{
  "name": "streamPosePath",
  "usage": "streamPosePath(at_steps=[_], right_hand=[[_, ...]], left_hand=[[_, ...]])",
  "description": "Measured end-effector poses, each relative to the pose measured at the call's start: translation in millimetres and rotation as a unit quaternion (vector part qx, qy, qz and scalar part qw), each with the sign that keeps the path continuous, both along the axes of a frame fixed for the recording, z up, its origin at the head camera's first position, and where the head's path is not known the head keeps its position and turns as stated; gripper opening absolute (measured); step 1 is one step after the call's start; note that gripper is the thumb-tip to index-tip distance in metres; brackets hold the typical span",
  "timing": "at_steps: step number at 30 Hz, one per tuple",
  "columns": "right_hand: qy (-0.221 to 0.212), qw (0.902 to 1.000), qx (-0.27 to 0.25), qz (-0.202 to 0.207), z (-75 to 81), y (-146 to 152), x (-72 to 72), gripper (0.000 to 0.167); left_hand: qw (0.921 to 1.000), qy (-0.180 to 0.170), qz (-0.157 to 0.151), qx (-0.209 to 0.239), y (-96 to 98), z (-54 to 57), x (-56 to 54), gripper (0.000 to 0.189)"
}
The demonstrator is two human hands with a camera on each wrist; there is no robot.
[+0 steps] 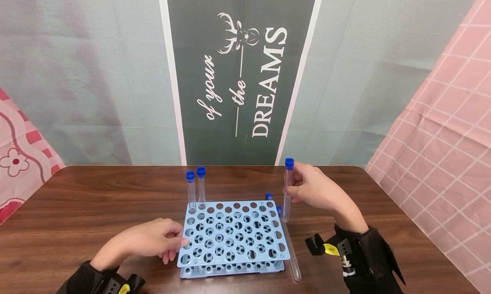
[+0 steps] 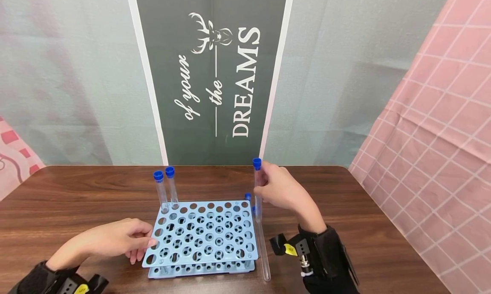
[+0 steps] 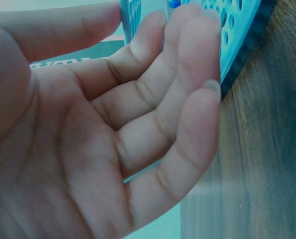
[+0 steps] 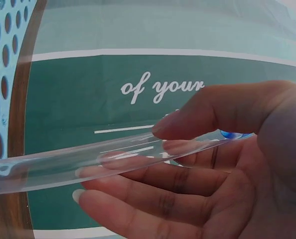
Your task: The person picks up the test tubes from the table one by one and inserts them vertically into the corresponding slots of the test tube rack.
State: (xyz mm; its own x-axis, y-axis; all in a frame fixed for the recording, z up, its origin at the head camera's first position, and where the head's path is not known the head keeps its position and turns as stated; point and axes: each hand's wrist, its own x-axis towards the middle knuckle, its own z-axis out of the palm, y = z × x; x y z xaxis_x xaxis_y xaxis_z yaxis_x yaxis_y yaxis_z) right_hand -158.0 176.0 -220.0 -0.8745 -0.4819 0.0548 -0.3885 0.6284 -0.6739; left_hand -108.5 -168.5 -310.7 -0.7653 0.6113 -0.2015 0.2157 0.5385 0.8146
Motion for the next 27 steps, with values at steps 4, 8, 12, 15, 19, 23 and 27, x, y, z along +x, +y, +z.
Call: streamPosePath(at_steps=[4,8,12,15,19,23,27], right_hand=[[-0.008,1.0,0.001,0.005,5.4,-4.2,-0.8,0.009],[-0.005,0.9999,0.006,0.007,7.8,-8.3,-1.5,0.009],[0.0,0.9999,0.004,0.011,7.8,-12.3,-3.0,0.009],[0.001,0.9999,-0.002,0.015,7.5,-15.1,-4.0,0.009],[-0.003,0.9997,-0.011,0.023,6.7,-18.6,-5.2,0.01],[-0.009,0.9995,-0.019,0.025,5.3,-22.5,-6.6,0.011],[-0.011,0.9993,-0.023,0.026,5.1,-28.7,-6.3,0.012]], left_hand=[[1.0,-0.004,0.001,0.002,0.3,-0.1,0.4,0.027],[0.9999,-0.006,-0.002,0.009,0.5,-0.3,0.2,0.027],[0.9999,-0.007,-0.003,0.01,0.3,0.0,0.3,0.028],[0.9999,-0.007,-0.004,0.007,0.1,0.5,0.1,0.027],[1.0,-0.007,-0.004,0.005,-0.3,0.0,-0.3,0.027],[0.9999,-0.007,-0.005,0.01,-0.3,-1.6,-0.7,0.028],[0.9999,-0.006,-0.006,0.013,0.0,-2.5,-0.8,0.028]])
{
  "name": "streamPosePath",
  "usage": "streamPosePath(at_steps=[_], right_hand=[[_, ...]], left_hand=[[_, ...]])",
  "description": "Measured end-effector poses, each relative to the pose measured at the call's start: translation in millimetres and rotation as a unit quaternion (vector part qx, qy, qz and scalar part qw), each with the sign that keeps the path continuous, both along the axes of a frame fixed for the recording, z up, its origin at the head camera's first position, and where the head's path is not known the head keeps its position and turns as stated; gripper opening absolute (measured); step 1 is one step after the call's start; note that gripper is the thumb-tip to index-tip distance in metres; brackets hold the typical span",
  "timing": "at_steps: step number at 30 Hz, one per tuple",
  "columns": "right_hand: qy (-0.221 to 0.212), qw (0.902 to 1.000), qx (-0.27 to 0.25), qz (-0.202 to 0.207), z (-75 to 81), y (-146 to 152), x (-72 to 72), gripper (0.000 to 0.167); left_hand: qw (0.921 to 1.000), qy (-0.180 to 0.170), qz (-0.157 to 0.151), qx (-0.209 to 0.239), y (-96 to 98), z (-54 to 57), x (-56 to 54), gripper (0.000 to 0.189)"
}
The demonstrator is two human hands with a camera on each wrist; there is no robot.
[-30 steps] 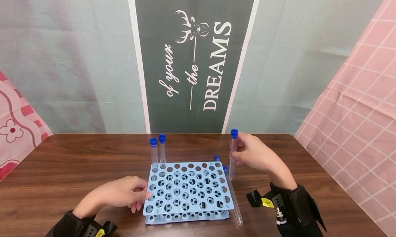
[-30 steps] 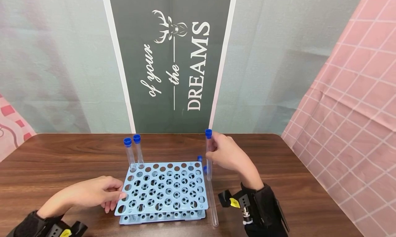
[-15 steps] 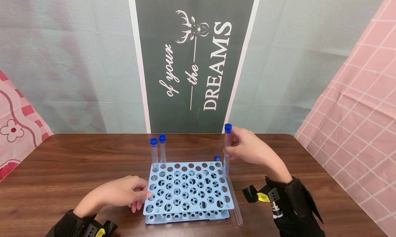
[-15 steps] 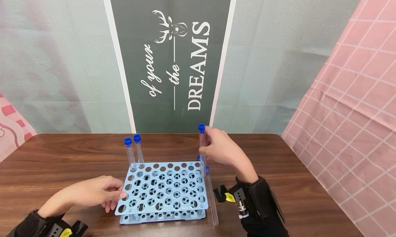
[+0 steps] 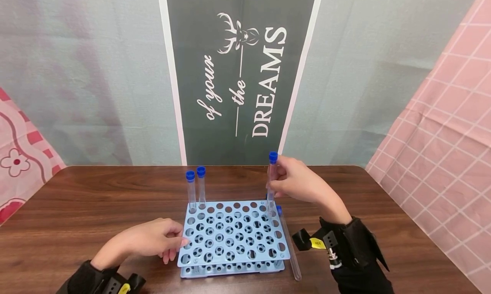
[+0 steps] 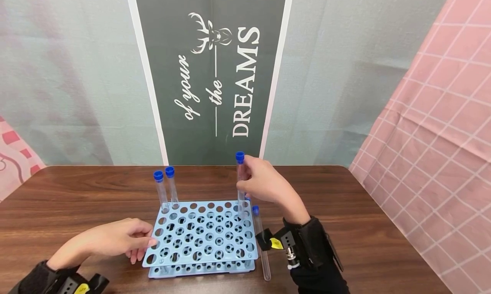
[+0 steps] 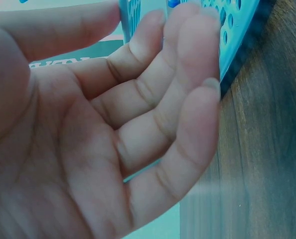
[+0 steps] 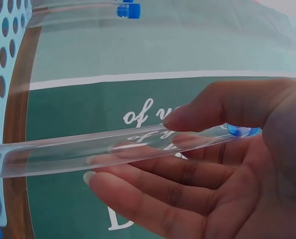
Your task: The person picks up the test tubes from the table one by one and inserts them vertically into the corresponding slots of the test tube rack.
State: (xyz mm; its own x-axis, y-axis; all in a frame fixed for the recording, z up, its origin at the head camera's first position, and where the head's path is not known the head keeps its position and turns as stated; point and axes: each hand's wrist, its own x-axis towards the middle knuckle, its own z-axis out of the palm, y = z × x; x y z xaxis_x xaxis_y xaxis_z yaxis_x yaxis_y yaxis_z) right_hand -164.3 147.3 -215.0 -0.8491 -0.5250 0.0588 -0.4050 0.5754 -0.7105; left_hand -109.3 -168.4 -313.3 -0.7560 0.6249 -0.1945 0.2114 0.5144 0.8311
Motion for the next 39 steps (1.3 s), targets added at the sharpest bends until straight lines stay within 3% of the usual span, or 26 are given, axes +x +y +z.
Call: streamPosePath(at_steps=[18,29,39], right_hand=[[0.02,0.9981,-0.028,0.05,-2.4,-18.0,-0.3,0.011],[-0.006,0.9983,-0.025,0.052,-4.7,-33.5,1.9,0.009],[0.004,0.9985,-0.01,0.054,-4.6,-45.2,3.1,0.01]], left_hand=[[0.9999,-0.001,0.008,-0.007,0.8,2.1,1.7,0.027],[0.9999,0.002,0.01,-0.008,-0.1,1.9,2.1,0.027],[0.9999,0.005,0.008,-0.012,-0.4,1.9,1.2,0.03]])
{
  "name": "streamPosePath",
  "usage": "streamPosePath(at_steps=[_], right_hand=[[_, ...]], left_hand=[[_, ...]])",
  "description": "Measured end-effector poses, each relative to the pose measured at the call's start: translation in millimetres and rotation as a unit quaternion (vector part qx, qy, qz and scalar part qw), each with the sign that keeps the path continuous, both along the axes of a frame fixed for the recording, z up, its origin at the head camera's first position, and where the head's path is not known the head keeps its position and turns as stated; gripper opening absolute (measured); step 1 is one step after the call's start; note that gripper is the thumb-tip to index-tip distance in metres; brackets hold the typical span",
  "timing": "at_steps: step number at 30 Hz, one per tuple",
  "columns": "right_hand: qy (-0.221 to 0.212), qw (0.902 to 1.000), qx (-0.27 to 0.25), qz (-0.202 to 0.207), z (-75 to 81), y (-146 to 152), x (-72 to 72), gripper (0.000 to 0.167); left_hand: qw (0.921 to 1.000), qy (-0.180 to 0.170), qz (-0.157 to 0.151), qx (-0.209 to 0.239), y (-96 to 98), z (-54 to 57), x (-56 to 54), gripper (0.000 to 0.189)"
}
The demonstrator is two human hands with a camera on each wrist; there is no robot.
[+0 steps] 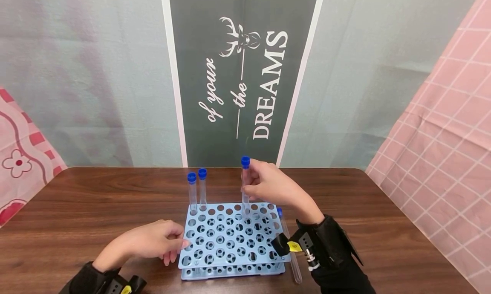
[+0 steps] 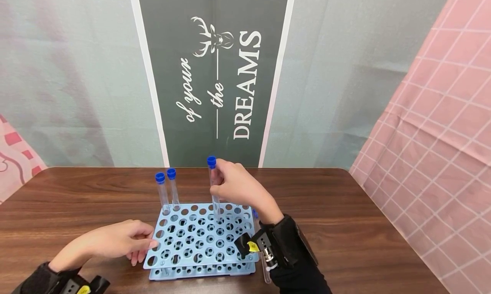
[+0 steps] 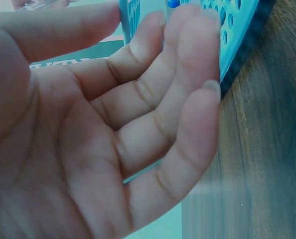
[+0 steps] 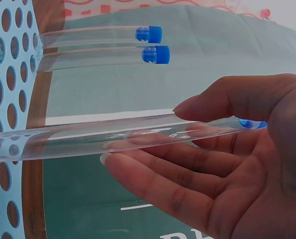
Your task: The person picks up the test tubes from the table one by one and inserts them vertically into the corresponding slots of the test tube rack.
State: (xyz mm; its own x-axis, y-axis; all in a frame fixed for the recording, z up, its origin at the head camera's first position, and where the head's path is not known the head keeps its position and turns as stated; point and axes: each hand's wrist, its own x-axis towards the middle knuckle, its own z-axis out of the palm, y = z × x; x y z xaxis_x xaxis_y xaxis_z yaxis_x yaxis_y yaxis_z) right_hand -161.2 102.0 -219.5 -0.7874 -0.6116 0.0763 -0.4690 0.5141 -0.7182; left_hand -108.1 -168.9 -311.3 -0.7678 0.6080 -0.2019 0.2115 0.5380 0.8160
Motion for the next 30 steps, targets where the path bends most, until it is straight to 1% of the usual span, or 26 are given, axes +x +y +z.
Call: streamPosePath(at_steps=[5,9,18,23,30], right_hand=[[0.002,1.0,0.002,0.006,0.6,-5.8,-0.3,0.01],[0.017,0.9997,0.007,0.016,-0.5,-8.8,-1.4,0.011],[0.019,0.9993,0.003,0.03,-1.2,-13.5,-3.1,0.011],[0.034,0.9988,0.01,0.032,-0.6,-16.6,-3.7,0.011],[0.04,0.9984,0.006,0.039,0.2,-20.8,-3.6,0.011]], left_hand=[[1.0,0.005,-0.001,-0.005,0.1,-0.4,-0.2,0.029],[1.0,0.004,-0.002,-0.004,0.2,-0.9,0.3,0.029],[1.0,0.001,-0.002,-0.006,0.2,-0.1,0.3,0.029],[1.0,0.001,-0.003,-0.004,0.6,0.4,0.4,0.028],[1.0,-0.002,-0.002,-0.003,0.4,0.2,0.5,0.027]])
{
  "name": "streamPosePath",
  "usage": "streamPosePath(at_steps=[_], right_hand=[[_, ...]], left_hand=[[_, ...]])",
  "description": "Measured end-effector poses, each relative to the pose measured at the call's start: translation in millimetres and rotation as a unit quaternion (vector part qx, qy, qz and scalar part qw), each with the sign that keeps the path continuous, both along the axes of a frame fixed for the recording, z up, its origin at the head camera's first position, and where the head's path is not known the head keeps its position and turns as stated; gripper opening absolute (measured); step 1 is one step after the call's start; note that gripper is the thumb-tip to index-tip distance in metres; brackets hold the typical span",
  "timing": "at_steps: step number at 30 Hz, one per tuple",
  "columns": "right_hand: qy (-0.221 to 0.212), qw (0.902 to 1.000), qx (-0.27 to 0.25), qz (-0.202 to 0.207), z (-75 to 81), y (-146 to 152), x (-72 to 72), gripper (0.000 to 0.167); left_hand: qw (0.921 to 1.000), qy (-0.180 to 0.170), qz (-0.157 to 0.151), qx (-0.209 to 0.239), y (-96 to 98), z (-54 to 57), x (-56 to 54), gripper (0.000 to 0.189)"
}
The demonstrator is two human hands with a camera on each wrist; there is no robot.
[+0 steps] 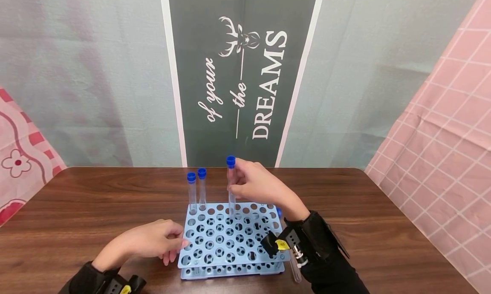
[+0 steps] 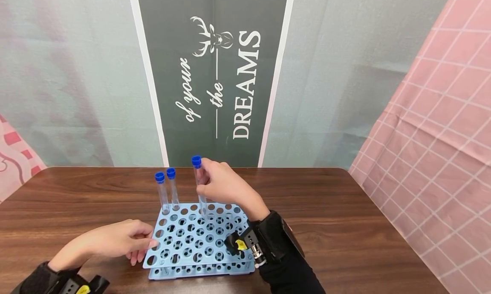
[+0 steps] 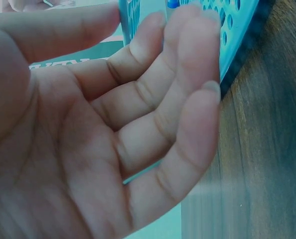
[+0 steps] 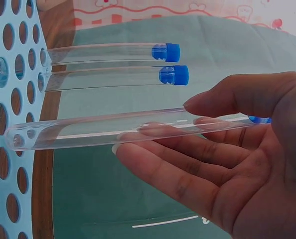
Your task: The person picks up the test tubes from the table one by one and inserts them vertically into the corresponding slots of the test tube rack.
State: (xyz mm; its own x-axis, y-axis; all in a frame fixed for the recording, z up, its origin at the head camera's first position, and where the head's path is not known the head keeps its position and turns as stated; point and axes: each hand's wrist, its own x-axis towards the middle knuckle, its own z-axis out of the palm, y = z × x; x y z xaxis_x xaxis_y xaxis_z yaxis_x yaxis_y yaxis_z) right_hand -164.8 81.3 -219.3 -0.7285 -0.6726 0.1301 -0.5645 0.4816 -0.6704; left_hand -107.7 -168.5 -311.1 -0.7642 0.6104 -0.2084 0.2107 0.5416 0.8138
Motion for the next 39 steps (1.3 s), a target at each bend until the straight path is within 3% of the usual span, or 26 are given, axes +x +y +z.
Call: streamPosePath(at_steps=[10,29,39], right_hand=[[0.021,0.9997,-0.002,0.01,-1.9,-3.5,-2.1,0.012],[0.016,0.9998,0.009,0.005,0.4,-16.7,-5.5,0.013],[0.016,0.9996,0.004,0.023,-0.6,-23.6,-6.2,0.014]], left_hand=[[1.0,0.003,-0.006,-0.002,-0.2,-0.1,-1.3,0.028],[1.0,-0.005,-0.004,0.002,0.5,0.0,-1.3,0.028],[1.0,-0.004,0.0,0.002,0.9,-0.8,-0.6,0.027]])
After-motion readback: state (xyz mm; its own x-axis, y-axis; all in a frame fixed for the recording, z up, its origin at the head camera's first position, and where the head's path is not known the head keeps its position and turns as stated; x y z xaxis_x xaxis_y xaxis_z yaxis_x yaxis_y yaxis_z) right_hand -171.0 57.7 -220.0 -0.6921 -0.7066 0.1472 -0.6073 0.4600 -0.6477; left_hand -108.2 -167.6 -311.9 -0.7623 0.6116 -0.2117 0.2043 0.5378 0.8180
